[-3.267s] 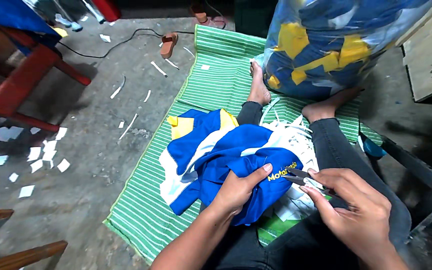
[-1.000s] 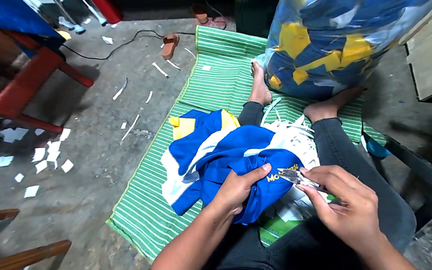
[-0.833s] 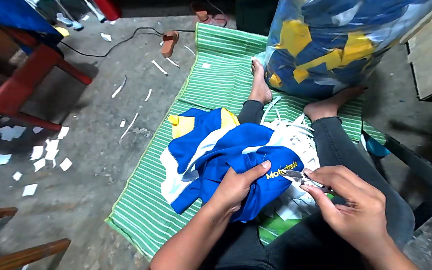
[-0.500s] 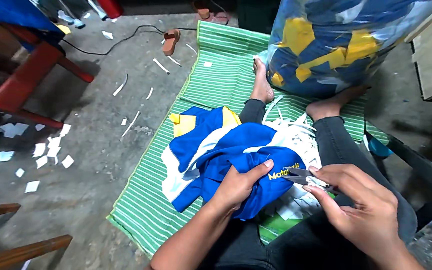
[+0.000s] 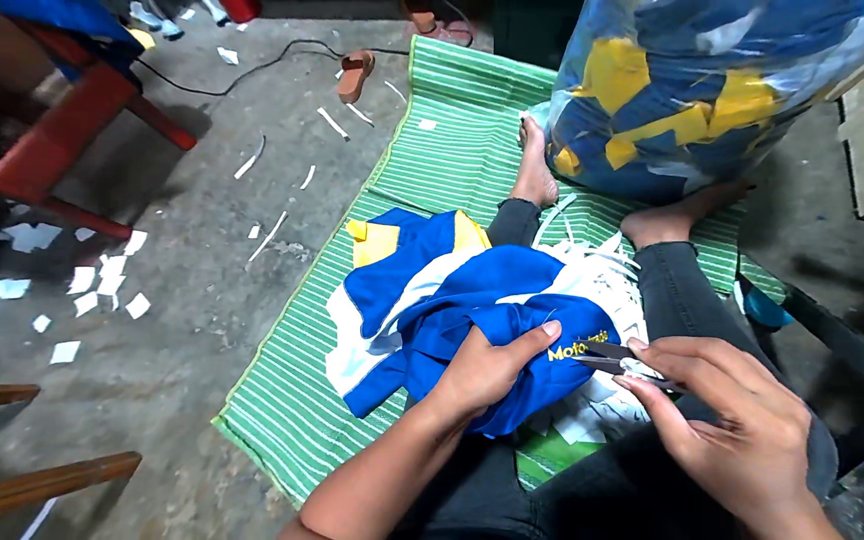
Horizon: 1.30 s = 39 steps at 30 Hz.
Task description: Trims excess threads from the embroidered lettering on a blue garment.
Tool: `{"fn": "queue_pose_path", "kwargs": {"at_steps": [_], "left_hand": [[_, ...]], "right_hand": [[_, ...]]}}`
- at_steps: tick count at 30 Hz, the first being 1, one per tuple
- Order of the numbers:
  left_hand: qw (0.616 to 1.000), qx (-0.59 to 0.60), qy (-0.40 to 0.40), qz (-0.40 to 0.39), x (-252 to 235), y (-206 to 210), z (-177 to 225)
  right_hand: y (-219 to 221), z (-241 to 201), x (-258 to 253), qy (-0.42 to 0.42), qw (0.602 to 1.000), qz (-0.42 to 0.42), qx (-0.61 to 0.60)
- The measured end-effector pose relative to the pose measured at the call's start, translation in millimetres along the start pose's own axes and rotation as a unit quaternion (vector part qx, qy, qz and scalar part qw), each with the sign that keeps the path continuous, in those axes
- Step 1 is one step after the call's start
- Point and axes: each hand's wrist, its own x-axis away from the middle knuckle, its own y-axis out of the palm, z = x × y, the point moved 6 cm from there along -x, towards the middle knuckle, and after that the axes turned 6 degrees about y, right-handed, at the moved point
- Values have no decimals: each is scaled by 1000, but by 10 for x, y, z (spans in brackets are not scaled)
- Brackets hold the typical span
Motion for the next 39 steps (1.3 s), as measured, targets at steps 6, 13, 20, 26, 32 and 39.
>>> {"fn": "queue_pose_path", "kwargs": {"at_steps": [6,13,20,26,32,39], "left_hand": [[1000,-18,5,-10,-10,16,-9],[1000,-13,1,-22,-14,22,-13],[1000,-16,-9,-22,-10,0,7],[999,-23,-2,-25,-31,12,0],[999,-25,-6,-26,-24,10,-10],[999,13,-31,-7,-3,22,-26]], "right_hand": [[-14,-25,-8,-16,999,1,31],[54,-2,-28,-11,1000,-6,-10],[1,24,-44,-8,1000,-3,2],[-23,-14,-57,-23,999,-9,34],[21,-6,-54,-18,1000,-12,16],[45,47,-9,27,999,6,-34]]}}
